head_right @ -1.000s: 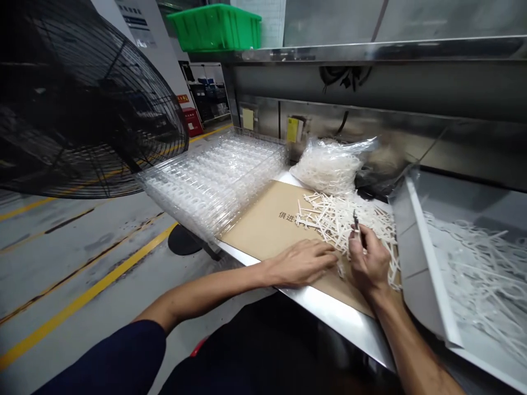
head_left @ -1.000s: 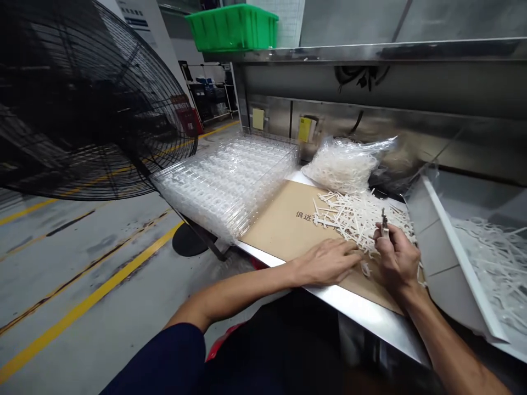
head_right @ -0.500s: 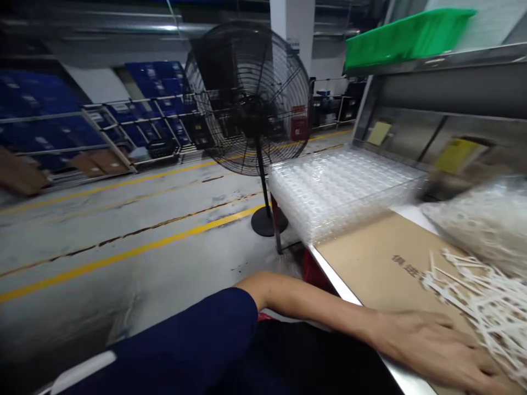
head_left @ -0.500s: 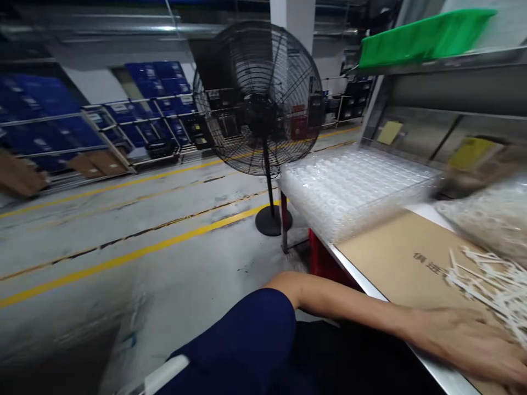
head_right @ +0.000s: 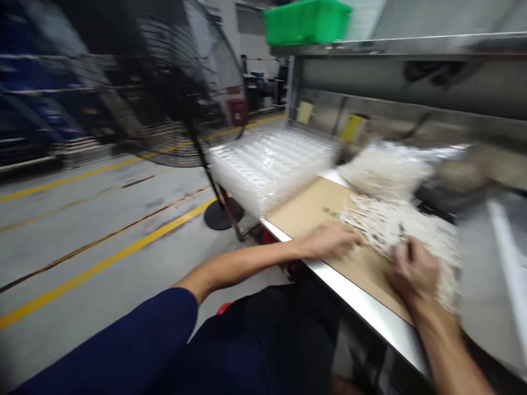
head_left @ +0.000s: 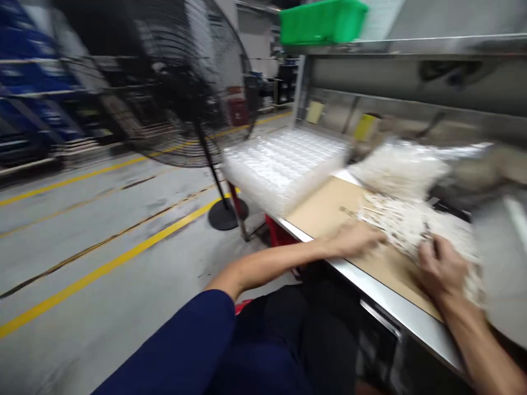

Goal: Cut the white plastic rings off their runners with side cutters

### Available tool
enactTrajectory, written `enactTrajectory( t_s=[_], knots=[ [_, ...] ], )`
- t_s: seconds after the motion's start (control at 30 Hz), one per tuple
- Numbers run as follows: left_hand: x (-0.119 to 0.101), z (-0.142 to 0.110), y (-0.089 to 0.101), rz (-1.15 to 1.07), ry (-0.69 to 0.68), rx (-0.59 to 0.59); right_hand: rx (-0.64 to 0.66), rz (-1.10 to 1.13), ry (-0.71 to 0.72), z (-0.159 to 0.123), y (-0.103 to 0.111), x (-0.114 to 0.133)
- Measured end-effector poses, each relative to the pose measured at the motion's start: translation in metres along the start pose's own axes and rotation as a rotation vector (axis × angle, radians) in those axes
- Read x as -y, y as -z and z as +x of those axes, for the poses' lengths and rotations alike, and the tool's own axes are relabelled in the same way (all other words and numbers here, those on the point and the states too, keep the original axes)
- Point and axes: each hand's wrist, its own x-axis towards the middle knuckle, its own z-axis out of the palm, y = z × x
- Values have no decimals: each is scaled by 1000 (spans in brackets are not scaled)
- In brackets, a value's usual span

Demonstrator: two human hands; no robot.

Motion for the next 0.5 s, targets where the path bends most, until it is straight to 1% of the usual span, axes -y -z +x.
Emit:
enactTrajectory(
  t_s=[0.03,0.07,0.1,0.17,0.27,0.37,0.5],
  knots=[
    [8,2,-2,4,-1,-17,-45,-69,-28,-6,13,-9],
    [16,4,-6,9,-1,-35,-81,-126,-42,-10,21,-15],
    [22,5,-10,14,-4,-47,-95,-166,-46,-12,24,-20],
    [33,4,-16,24,-24,-63,-115,-212,-32,-13,20,-26],
    [43,-4,-20,52,-36,-88,-163,-230,8,-10,9,-28],
    [47,-8,-20,84,-56,-76,-177,-225,50,-11,8,-25],
    [49,-11,-20,119,-78,-37,-161,-221,84,-13,10,-23]
  ],
)
